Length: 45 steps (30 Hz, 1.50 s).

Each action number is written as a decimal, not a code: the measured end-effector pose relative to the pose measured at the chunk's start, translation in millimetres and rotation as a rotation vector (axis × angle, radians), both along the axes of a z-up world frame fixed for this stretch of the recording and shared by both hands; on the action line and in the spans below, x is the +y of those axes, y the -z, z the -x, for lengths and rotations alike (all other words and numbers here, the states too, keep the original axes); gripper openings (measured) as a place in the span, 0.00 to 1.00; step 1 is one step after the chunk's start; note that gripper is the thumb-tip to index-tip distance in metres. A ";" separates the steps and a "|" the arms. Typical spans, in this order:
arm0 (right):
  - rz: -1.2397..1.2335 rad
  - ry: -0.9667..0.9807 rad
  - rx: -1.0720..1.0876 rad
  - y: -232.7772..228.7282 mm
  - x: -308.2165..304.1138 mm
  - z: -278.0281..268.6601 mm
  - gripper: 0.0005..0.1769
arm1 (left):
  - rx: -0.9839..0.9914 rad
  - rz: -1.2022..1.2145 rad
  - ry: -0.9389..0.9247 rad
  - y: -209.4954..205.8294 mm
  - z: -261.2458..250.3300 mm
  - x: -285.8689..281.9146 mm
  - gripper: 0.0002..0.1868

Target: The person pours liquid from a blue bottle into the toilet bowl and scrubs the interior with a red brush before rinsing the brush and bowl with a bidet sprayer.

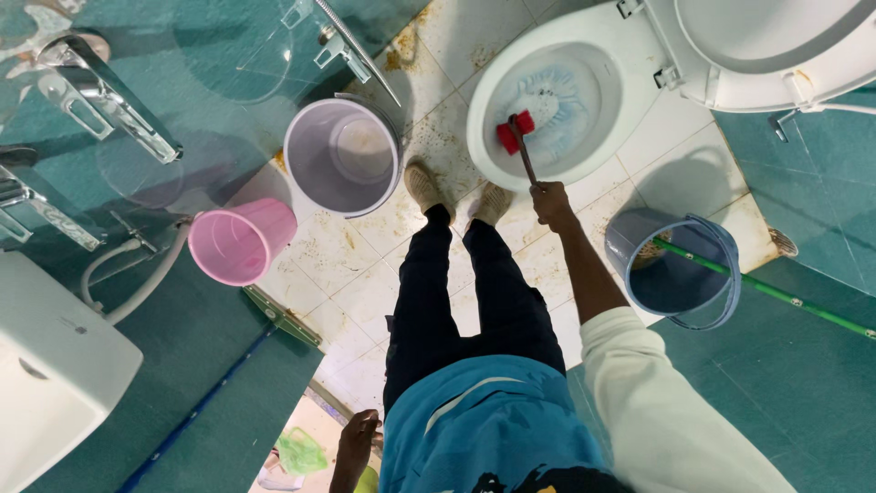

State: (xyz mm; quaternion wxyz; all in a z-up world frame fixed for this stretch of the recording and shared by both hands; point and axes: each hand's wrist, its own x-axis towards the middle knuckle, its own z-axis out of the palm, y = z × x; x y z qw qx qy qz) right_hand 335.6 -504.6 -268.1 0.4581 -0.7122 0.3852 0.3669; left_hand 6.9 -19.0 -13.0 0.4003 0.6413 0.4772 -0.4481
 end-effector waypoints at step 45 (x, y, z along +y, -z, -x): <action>-0.539 0.598 -0.001 -19.9 6.6 32.1 0.10 | -0.122 0.008 0.035 0.1 -31.6 -13.0 0.18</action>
